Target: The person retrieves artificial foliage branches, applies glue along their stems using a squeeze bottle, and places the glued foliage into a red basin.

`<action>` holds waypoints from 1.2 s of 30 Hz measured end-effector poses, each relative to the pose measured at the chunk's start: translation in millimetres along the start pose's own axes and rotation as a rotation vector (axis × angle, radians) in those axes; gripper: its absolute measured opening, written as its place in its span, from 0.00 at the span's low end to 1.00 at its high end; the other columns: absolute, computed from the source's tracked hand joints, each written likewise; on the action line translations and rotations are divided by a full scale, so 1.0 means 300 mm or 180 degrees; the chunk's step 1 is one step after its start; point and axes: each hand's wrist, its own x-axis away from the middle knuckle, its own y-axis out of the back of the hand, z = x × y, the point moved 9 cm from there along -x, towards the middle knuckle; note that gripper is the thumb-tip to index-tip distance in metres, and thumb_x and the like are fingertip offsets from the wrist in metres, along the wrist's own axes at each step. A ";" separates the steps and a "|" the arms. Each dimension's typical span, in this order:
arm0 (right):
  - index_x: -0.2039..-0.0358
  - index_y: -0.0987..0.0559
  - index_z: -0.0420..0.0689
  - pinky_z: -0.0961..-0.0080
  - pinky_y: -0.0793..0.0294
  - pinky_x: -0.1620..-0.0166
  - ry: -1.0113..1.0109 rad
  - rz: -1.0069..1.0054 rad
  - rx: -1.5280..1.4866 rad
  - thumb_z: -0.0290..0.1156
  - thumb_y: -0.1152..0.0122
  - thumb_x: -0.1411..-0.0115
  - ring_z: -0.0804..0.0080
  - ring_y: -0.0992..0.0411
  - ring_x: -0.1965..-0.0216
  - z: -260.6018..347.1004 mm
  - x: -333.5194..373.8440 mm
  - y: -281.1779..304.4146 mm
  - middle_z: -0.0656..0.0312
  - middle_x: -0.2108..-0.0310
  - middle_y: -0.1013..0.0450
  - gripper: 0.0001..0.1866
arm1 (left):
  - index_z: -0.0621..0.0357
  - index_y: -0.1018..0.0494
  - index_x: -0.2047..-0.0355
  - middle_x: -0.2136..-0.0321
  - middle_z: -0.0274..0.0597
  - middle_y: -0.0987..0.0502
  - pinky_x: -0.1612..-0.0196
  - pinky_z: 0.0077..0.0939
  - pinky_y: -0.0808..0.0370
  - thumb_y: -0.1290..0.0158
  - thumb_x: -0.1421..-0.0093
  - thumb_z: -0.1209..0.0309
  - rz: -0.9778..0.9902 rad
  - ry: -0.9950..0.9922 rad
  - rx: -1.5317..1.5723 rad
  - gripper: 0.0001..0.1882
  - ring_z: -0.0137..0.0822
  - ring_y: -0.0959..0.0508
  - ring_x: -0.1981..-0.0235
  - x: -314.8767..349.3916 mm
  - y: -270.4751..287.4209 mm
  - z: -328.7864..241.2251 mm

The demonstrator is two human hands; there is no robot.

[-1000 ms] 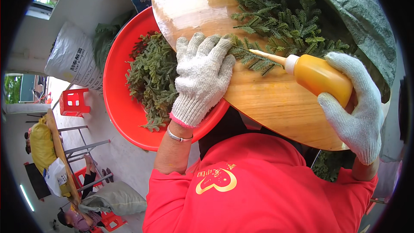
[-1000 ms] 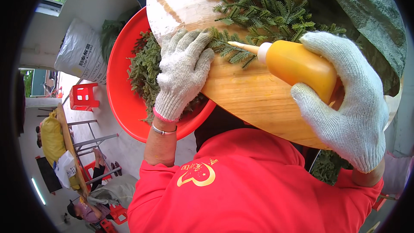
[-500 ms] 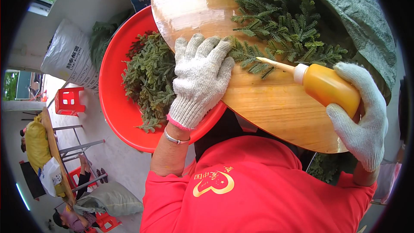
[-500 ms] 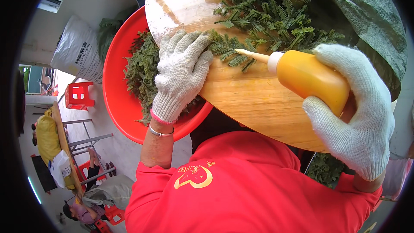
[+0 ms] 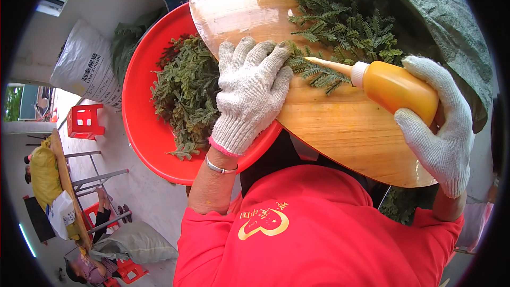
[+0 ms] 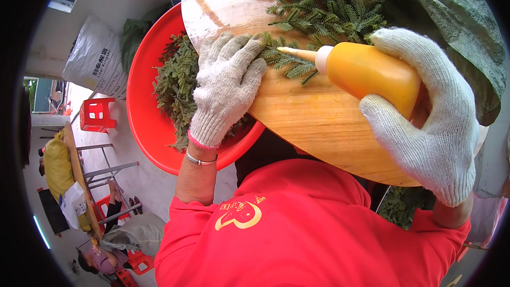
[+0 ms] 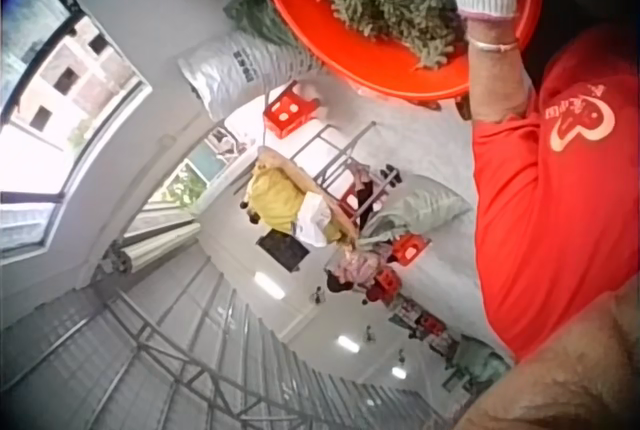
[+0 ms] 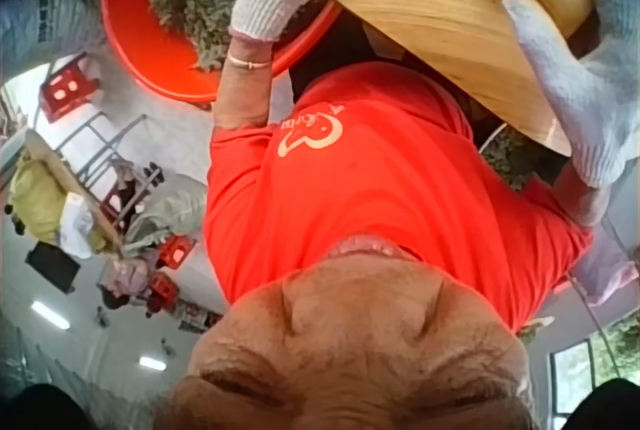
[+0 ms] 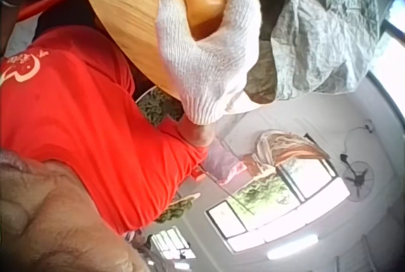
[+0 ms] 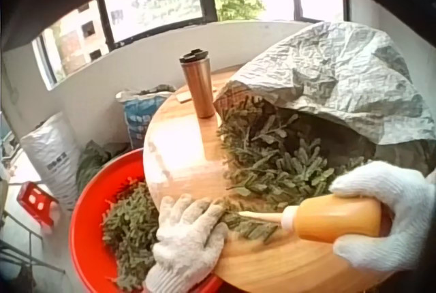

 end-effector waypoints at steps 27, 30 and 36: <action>0.43 0.26 0.38 0.71 0.32 0.37 0.0186 0.0154 0.0430 0.12 0.38 0.50 0.65 0.28 0.42 0.058 -0.023 0.014 0.55 0.45 0.29 0.30 | 0.55 0.20 0.50 0.52 0.49 0.20 0.34 0.52 0.37 0.41 0.39 0.66 0.0009 0.0066 0.0019 0.17 0.56 0.25 0.45 -0.002 0.008 0.003; 0.43 0.26 0.38 0.71 0.32 0.37 0.0362 0.0158 0.0537 0.12 0.38 0.50 0.65 0.28 0.42 0.064 -0.011 0.027 0.55 0.45 0.29 0.30 | 0.55 0.20 0.51 0.52 0.49 0.20 0.35 0.51 0.37 0.41 0.40 0.66 -0.0024 0.0031 0.0015 0.17 0.56 0.25 0.45 -0.003 0.003 0.001; 0.43 0.26 0.38 0.71 0.32 0.37 -0.0037 0.0312 0.0659 0.13 0.38 0.50 0.65 0.28 0.42 0.053 -0.003 0.048 0.54 0.45 0.29 0.30 | 0.56 0.19 0.52 0.53 0.49 0.20 0.36 0.50 0.35 0.41 0.40 0.67 -0.0062 0.0042 0.0014 0.16 0.56 0.25 0.46 0.001 0.003 0.003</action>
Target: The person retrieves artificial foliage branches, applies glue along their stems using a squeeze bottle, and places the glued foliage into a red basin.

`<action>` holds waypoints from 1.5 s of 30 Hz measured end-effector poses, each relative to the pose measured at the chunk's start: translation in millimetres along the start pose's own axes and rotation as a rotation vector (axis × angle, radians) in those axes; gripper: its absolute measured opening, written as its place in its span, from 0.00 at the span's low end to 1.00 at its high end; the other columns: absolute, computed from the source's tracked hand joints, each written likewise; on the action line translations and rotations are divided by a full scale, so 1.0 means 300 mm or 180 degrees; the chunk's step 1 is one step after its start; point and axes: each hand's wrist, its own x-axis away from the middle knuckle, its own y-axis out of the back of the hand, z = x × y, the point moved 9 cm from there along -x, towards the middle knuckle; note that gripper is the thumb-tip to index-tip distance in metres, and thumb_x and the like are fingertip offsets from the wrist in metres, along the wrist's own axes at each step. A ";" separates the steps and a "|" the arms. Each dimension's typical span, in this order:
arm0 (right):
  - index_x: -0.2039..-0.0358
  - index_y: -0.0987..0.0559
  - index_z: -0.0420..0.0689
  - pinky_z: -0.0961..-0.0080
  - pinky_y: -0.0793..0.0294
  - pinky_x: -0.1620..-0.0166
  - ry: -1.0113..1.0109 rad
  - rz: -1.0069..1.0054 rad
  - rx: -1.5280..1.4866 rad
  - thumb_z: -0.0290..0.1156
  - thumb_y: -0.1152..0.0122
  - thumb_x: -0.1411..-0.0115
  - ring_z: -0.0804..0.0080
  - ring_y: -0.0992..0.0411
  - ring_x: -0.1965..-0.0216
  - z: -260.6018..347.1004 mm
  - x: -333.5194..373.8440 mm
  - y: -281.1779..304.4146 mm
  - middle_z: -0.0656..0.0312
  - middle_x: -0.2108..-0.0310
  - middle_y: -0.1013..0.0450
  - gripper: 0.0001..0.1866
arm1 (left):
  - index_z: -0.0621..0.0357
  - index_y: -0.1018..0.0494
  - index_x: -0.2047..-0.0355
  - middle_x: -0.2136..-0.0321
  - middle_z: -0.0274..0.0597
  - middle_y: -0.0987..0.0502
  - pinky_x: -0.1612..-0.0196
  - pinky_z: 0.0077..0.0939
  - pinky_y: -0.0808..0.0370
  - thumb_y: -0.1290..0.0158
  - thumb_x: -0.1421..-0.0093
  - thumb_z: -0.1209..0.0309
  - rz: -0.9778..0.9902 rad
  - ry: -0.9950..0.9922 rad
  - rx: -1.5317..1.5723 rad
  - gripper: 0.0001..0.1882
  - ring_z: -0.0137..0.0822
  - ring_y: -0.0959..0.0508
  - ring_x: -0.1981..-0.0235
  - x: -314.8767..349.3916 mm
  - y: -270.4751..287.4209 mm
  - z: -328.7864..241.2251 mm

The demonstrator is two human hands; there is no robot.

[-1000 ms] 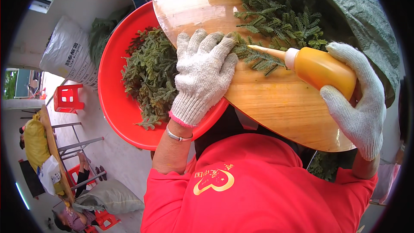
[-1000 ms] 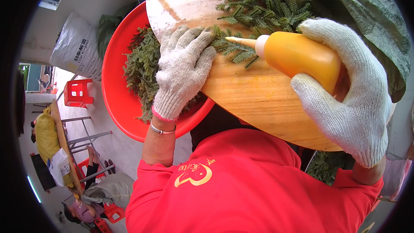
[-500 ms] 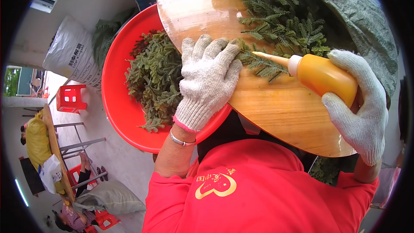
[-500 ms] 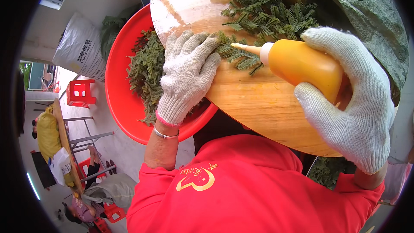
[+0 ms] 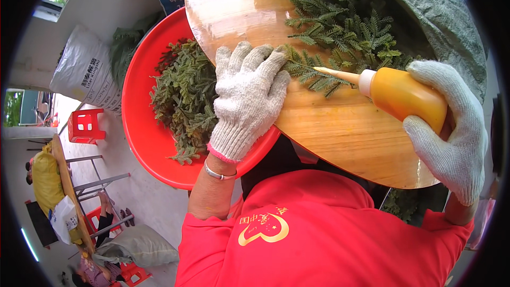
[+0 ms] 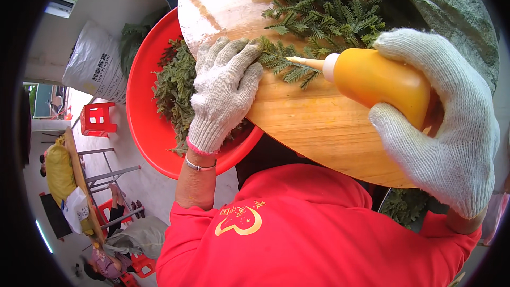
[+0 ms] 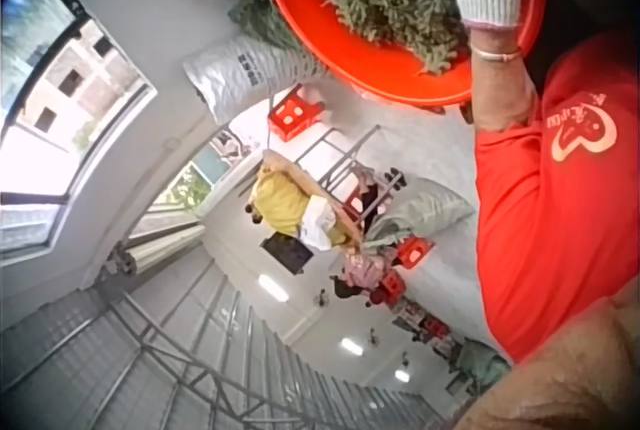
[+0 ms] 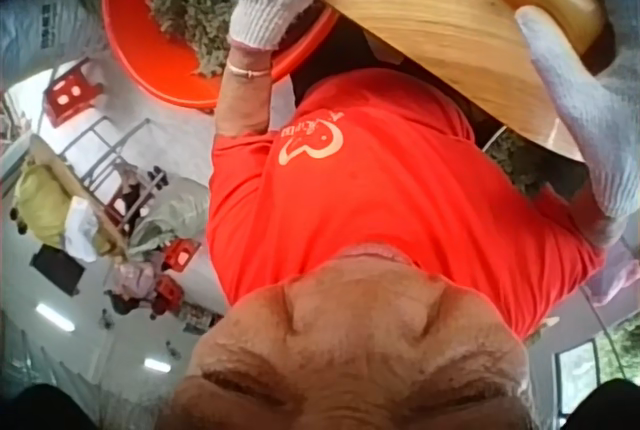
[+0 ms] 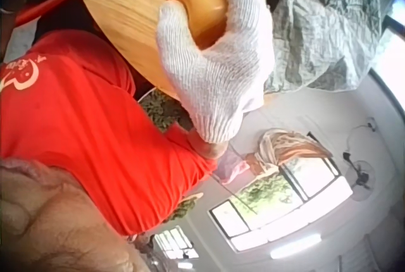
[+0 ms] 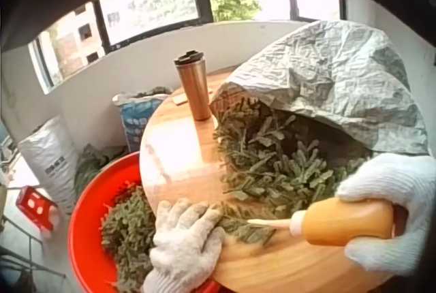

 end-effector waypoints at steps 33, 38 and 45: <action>0.41 0.27 0.40 0.70 0.33 0.35 -0.0965 -0.0187 0.0043 0.13 0.44 0.49 0.64 0.29 0.41 -0.197 0.138 0.118 0.54 0.42 0.30 0.31 | 0.51 0.19 0.52 0.51 0.46 0.20 0.32 0.60 0.43 0.43 0.38 0.63 0.0119 0.0014 -0.0021 0.15 0.56 0.27 0.43 -0.001 -0.023 0.000; 0.41 0.27 0.40 0.70 0.33 0.35 -0.0918 -0.0181 0.0104 0.13 0.45 0.49 0.64 0.29 0.41 -0.231 0.141 0.119 0.54 0.42 0.30 0.31 | 0.51 0.19 0.52 0.51 0.47 0.20 0.32 0.60 0.43 0.43 0.38 0.63 0.0132 0.0005 -0.0126 0.15 0.56 0.26 0.43 0.011 -0.022 0.011; 0.42 0.26 0.39 0.71 0.34 0.35 -0.0690 -0.0265 -0.0015 0.19 0.43 0.49 0.67 0.29 0.42 -0.296 0.183 0.144 0.56 0.44 0.30 0.29 | 0.52 0.18 0.53 0.52 0.47 0.20 0.32 0.59 0.43 0.42 0.38 0.63 0.0120 0.0021 -0.0076 0.15 0.56 0.26 0.43 -0.001 -0.025 -0.003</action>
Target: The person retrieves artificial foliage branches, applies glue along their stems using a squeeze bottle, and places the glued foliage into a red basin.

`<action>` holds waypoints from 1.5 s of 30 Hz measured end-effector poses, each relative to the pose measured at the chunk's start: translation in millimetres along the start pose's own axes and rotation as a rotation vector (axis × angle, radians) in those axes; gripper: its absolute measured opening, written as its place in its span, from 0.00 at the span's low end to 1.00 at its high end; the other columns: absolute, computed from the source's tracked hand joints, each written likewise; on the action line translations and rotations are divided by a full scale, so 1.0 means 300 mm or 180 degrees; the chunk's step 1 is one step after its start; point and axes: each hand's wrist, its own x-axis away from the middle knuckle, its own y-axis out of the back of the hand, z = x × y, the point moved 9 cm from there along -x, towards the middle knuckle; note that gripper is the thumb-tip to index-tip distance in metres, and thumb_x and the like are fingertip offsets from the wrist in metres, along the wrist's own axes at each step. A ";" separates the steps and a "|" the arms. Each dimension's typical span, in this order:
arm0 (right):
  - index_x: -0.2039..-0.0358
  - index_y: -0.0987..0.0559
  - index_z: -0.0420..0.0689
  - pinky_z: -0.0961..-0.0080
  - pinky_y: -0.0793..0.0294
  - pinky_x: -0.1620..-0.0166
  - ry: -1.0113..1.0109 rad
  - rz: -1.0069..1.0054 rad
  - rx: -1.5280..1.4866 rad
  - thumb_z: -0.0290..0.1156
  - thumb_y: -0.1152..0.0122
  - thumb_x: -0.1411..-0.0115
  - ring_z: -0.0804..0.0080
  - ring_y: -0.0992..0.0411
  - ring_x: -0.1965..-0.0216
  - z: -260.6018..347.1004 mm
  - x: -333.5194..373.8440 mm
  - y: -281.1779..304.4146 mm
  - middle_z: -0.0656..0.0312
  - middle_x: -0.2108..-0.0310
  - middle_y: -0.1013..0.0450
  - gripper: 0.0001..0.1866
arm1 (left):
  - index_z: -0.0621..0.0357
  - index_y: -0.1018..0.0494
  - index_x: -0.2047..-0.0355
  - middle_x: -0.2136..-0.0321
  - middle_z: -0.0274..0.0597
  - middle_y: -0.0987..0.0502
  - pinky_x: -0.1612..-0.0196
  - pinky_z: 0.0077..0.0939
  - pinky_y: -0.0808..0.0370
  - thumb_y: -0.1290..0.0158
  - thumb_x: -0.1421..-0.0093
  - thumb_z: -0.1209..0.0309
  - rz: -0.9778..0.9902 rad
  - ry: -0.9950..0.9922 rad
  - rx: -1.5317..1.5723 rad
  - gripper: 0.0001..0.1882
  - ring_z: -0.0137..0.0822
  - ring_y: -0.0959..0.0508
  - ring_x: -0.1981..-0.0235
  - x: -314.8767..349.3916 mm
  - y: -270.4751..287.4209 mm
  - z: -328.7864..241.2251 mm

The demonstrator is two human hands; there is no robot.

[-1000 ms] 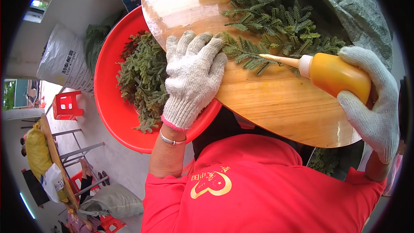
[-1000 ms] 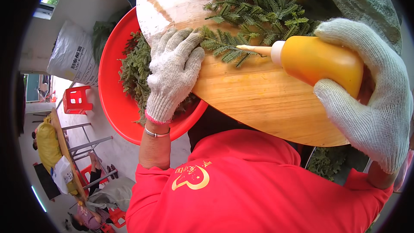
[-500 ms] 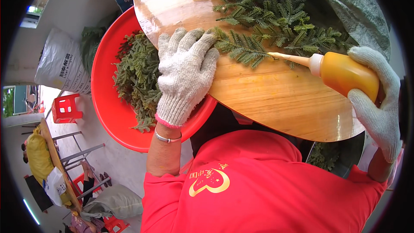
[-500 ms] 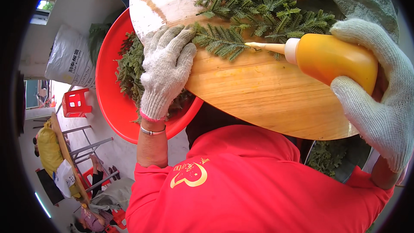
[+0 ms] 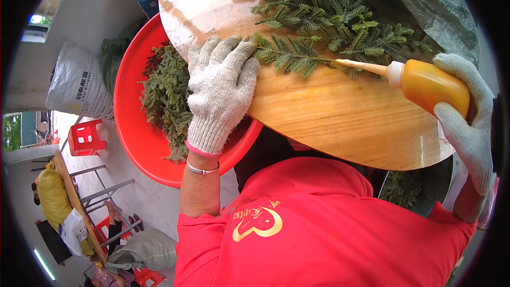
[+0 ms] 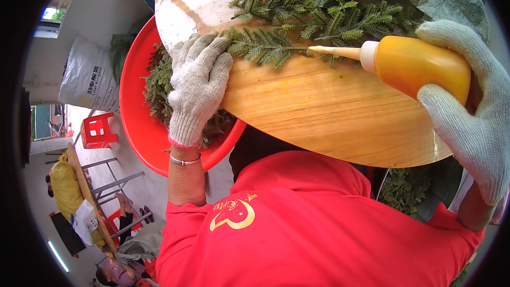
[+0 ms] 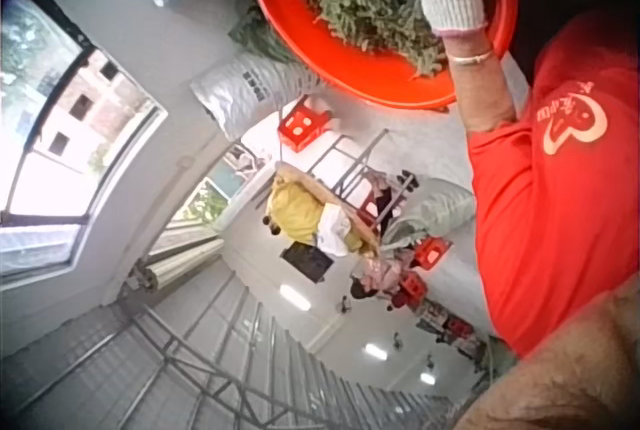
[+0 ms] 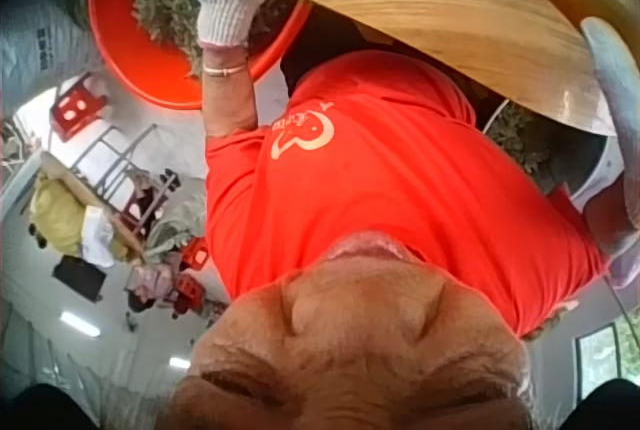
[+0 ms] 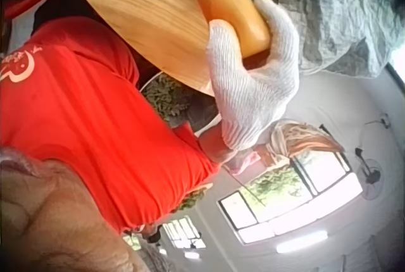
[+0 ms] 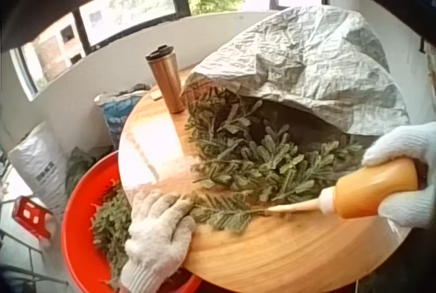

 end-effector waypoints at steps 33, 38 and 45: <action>0.37 0.33 0.29 0.91 0.44 0.77 -0.0445 -0.0571 -0.3153 0.59 0.35 0.44 0.87 0.36 0.76 -0.215 0.098 -0.309 0.57 0.54 0.25 0.48 | 0.56 0.19 0.68 0.59 0.46 0.19 0.44 0.47 0.29 0.31 0.56 0.66 -0.0634 -0.0011 -0.0060 0.15 0.55 0.23 0.52 0.179 0.284 0.066; 0.34 0.38 0.31 0.90 0.36 0.76 -0.0922 -0.1236 -0.3414 0.58 0.36 0.43 0.83 0.31 0.73 -0.303 0.162 -0.301 0.55 0.48 0.26 0.49 | 0.57 0.18 0.60 0.55 0.47 0.19 0.44 0.40 0.25 0.38 0.43 0.67 0.0154 0.1624 -0.0817 0.12 0.49 0.21 0.50 0.424 0.265 0.471; 0.37 0.34 0.33 0.86 0.36 0.81 -0.0786 -0.0761 -0.4003 0.57 0.41 0.37 0.80 0.33 0.80 -0.369 0.128 -0.340 0.53 0.57 0.24 0.42 | 0.64 0.20 0.52 0.52 0.51 0.19 0.45 0.36 0.23 0.40 0.39 0.73 -0.0631 0.1847 0.0162 0.15 0.46 0.19 0.50 0.341 0.284 0.431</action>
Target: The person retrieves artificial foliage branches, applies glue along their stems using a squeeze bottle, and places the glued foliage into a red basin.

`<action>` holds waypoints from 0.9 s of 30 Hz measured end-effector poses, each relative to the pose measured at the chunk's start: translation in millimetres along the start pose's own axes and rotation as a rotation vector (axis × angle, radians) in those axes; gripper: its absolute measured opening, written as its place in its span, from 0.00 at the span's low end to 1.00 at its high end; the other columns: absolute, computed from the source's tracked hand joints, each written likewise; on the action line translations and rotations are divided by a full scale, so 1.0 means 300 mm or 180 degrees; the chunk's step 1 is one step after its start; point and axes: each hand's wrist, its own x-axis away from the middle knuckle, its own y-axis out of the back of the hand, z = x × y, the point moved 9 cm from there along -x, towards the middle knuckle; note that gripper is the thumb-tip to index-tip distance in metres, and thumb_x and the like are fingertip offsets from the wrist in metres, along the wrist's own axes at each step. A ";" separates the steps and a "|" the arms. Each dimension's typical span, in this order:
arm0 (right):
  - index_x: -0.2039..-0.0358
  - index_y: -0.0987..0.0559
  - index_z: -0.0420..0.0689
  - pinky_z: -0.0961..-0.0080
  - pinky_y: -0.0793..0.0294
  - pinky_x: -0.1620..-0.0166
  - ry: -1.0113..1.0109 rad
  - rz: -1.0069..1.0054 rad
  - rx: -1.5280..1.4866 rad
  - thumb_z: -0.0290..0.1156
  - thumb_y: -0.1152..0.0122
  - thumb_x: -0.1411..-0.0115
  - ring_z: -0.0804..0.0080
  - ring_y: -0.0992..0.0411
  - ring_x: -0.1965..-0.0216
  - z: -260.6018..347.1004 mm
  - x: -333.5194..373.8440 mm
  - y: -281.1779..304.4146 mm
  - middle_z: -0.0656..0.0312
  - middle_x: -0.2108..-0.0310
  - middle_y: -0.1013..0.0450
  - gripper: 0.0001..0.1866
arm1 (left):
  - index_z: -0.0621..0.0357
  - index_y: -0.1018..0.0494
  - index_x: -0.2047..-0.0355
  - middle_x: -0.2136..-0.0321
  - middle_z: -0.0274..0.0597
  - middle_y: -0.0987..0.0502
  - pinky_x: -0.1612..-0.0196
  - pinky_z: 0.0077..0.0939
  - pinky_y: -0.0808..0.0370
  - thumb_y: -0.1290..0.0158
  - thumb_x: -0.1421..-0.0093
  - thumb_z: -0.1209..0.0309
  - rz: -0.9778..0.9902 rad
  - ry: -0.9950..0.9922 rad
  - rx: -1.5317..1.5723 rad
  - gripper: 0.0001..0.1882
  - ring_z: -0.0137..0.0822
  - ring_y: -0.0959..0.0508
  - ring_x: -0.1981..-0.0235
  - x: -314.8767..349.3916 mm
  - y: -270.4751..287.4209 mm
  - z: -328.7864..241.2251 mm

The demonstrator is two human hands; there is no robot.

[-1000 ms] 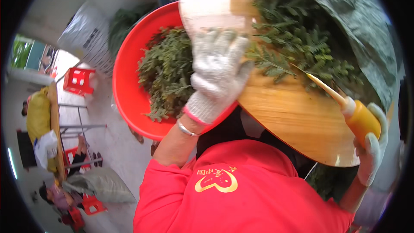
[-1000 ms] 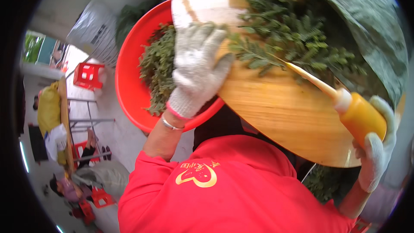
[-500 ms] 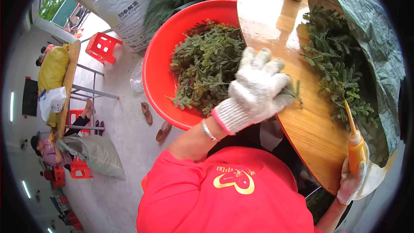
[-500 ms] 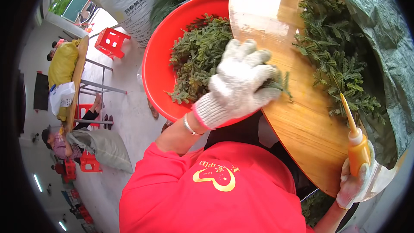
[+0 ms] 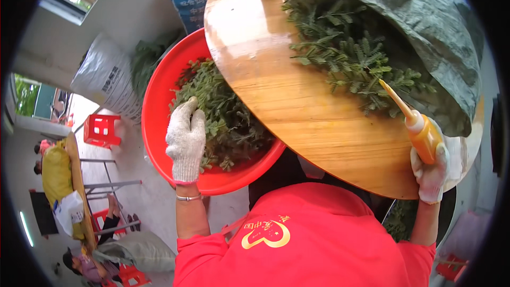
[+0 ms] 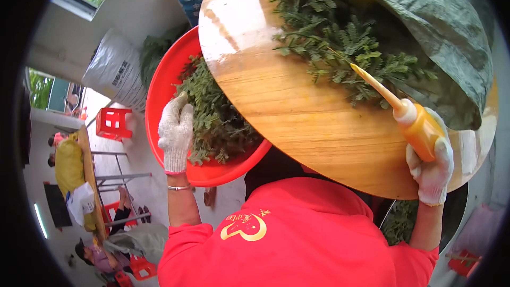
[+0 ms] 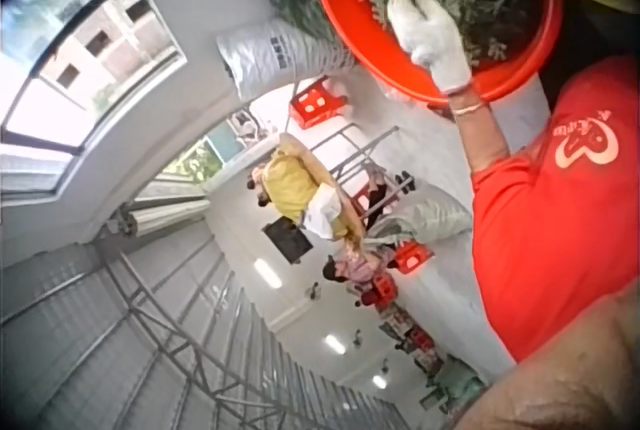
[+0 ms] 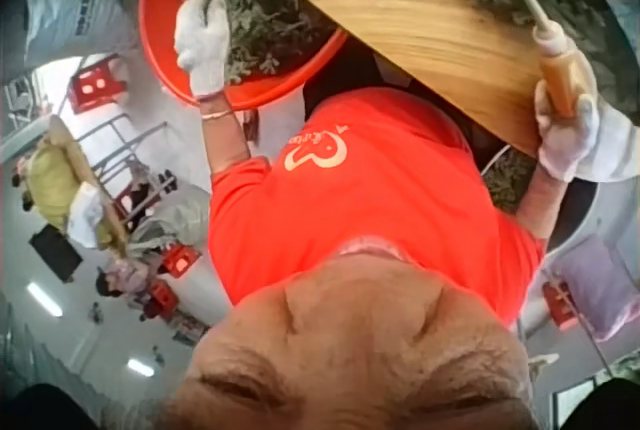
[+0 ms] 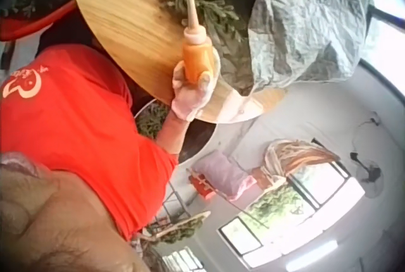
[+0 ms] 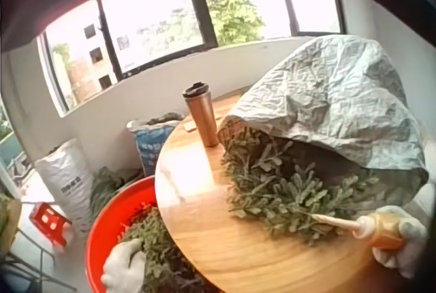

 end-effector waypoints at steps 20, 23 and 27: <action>0.54 0.26 0.27 0.87 0.47 0.90 -0.0329 -0.0064 -0.0857 0.63 0.54 0.32 0.82 0.45 0.94 0.037 0.010 -0.012 0.60 0.85 0.33 0.41 | 0.62 0.18 0.56 0.65 0.42 0.16 0.57 0.30 0.22 0.42 0.38 0.71 0.1400 -0.0483 0.0301 0.11 0.30 0.17 0.64 -0.167 -0.311 -0.624; 0.55 0.26 0.28 0.86 0.47 0.90 -0.0366 -0.0240 -0.0794 0.63 0.54 0.32 0.81 0.45 0.94 0.033 0.013 -0.021 0.61 0.86 0.33 0.40 | 0.66 0.20 0.52 0.62 0.41 0.17 0.58 0.28 0.19 0.42 0.36 0.69 0.1709 0.0273 0.0962 0.15 0.29 0.18 0.63 -0.159 -0.280 -0.511; 0.51 0.30 0.32 0.88 0.43 0.91 -0.0369 0.0224 -0.1019 0.57 0.54 0.30 0.83 0.43 0.91 0.046 0.017 -0.041 0.52 0.65 0.29 0.34 | 0.66 0.31 0.41 0.57 0.44 0.21 0.53 0.46 0.15 0.44 0.32 0.69 0.2087 0.1773 0.2551 0.22 0.34 0.17 0.64 -0.079 -0.260 -0.370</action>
